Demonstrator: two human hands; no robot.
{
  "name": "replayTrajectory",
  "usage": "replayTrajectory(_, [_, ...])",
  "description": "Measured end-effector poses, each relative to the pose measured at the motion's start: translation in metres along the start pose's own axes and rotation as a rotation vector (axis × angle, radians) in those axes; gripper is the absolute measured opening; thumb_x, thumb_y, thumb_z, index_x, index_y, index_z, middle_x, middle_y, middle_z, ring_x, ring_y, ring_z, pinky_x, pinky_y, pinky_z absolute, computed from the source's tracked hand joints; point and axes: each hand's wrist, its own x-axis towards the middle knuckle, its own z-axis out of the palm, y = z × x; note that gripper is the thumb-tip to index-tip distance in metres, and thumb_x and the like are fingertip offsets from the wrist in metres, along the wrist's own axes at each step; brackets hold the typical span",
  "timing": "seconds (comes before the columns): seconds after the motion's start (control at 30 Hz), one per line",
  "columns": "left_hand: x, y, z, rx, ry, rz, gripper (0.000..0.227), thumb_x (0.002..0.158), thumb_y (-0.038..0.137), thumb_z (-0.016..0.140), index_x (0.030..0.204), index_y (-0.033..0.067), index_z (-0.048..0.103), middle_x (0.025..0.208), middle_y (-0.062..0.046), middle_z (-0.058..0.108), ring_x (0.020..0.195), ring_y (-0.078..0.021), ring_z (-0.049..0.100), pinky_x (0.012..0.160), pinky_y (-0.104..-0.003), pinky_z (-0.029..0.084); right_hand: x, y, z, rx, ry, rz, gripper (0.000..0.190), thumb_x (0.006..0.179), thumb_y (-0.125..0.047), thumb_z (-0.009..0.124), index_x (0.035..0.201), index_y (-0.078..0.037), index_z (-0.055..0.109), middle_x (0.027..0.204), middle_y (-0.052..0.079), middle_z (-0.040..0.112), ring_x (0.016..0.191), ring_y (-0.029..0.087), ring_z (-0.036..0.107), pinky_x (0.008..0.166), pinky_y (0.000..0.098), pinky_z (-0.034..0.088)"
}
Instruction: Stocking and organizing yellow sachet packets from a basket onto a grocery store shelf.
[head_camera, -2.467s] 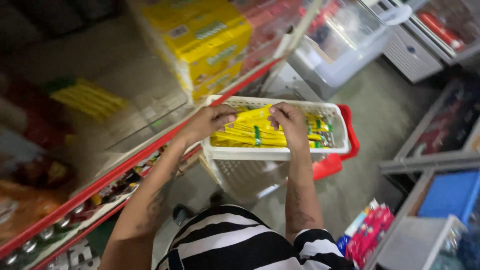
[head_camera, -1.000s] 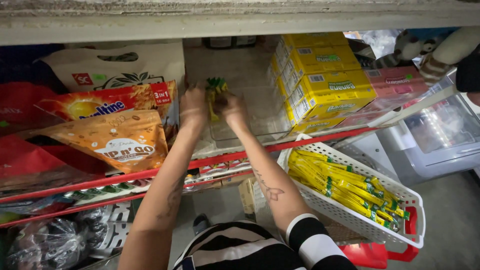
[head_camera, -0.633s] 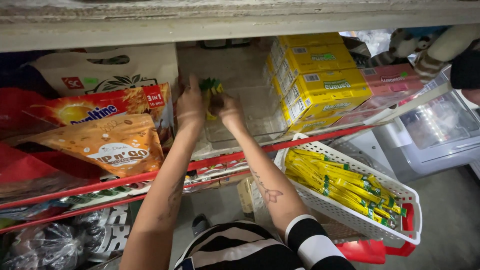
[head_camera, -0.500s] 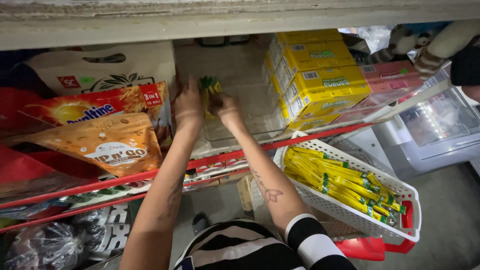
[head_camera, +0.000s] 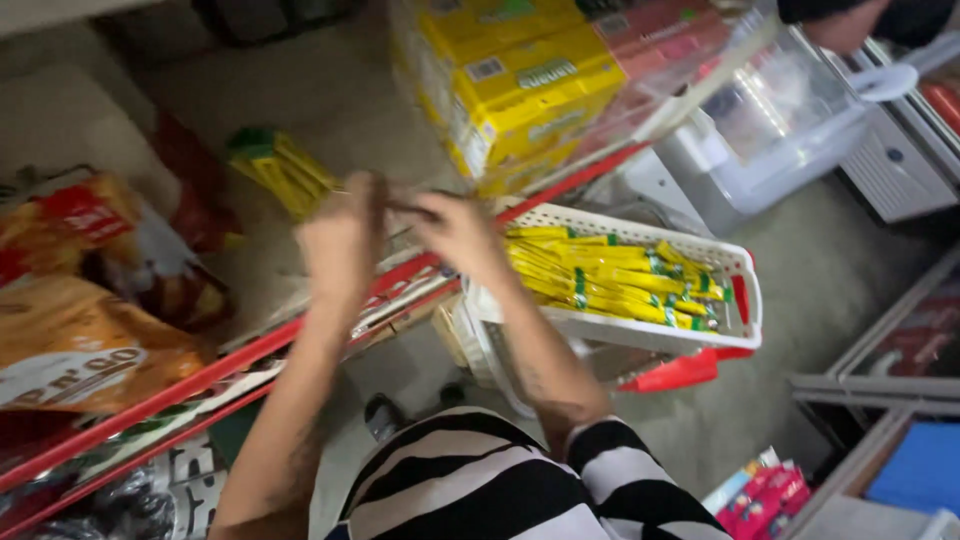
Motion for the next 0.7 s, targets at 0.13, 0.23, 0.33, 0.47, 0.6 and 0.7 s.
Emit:
replayTrajectory(0.13, [-0.023, 0.057, 0.081, -0.063, -0.297, 0.321, 0.021, 0.082, 0.007, 0.066, 0.103, 0.0082, 0.069, 0.091, -0.013, 0.07, 0.086, -0.0316, 0.069, 0.073, -0.044, 0.056, -0.054, 0.082, -0.082, -0.31, 0.104, -0.145, 0.017, 0.094, -0.021, 0.072, 0.108, -0.012, 0.075, 0.095, 0.013, 0.076, 0.085, 0.027, 0.073, 0.076, 0.0417, 0.056])
replayTrajectory(0.23, [-0.051, 0.088, 0.146, -0.075, -0.478, 0.503, 0.017, 0.082, 0.009, 0.065, 0.099, 0.0075, 0.07, 0.094, -0.012, 0.072, 0.099, -0.0295, 0.069, 0.08, -0.042, 0.057, -0.095, 0.143, -0.113, -0.684, 0.076, 0.121, 0.013, 0.089, -0.025, 0.074, 0.097, -0.015, 0.077, 0.092, 0.013, 0.075, 0.087, 0.035, 0.072, 0.077, 0.0478, 0.055])
replayTrajectory(0.33, [-0.07, 0.107, 0.186, -0.059, -0.585, 0.564, 0.021, 0.08, 0.009, 0.064, 0.1, 0.0085, 0.071, 0.097, -0.011, 0.073, 0.107, -0.0288, 0.068, 0.087, -0.043, 0.056, -0.126, 0.17, -0.123, -0.791, 0.058, 0.295, 0.013, 0.084, -0.026, 0.075, 0.092, -0.016, 0.077, 0.093, 0.011, 0.075, 0.09, 0.034, 0.072, 0.078, 0.0478, 0.055])
replayTrajectory(0.47, [-0.07, 0.116, 0.194, -0.132, -0.702, 0.522, 0.032, 0.08, 0.009, 0.063, 0.111, 0.0075, 0.072, 0.105, -0.012, 0.073, 0.108, -0.0295, 0.065, 0.093, -0.046, 0.05, -0.14, 0.169, -0.133, -0.695, 0.061, 0.212, 0.022, 0.078, -0.028, 0.079, 0.094, -0.013, 0.074, 0.1, 0.009, 0.074, 0.095, 0.032, 0.069, 0.078, 0.0466, 0.055])
replayTrajectory(0.6, [-0.066, 0.117, 0.185, -0.165, -0.701, 0.559, 0.046, 0.068, 0.018, 0.068, 0.113, 0.0078, 0.071, 0.109, -0.011, 0.071, 0.111, -0.029, 0.063, 0.095, -0.047, 0.047, -0.142, 0.187, -0.143, -0.56, 0.052, 0.225, 0.023, 0.084, -0.028, 0.077, 0.101, -0.012, 0.073, 0.102, 0.009, 0.074, 0.096, 0.031, 0.07, 0.08, 0.0434, 0.056])
replayTrajectory(0.7, [-0.069, 0.111, 0.188, -0.042, -0.801, 0.621, 0.022, 0.092, 0.014, 0.063, 0.112, 0.0117, 0.07, 0.118, -0.006, 0.071, 0.124, -0.0248, 0.062, 0.105, -0.043, 0.046, -0.141, 0.18, -0.152, -0.397, 0.039, 0.175, 0.021, 0.09, -0.026, 0.074, 0.105, -0.011, 0.074, 0.099, 0.009, 0.073, 0.089, 0.027, 0.071, 0.077, 0.0383, 0.057])
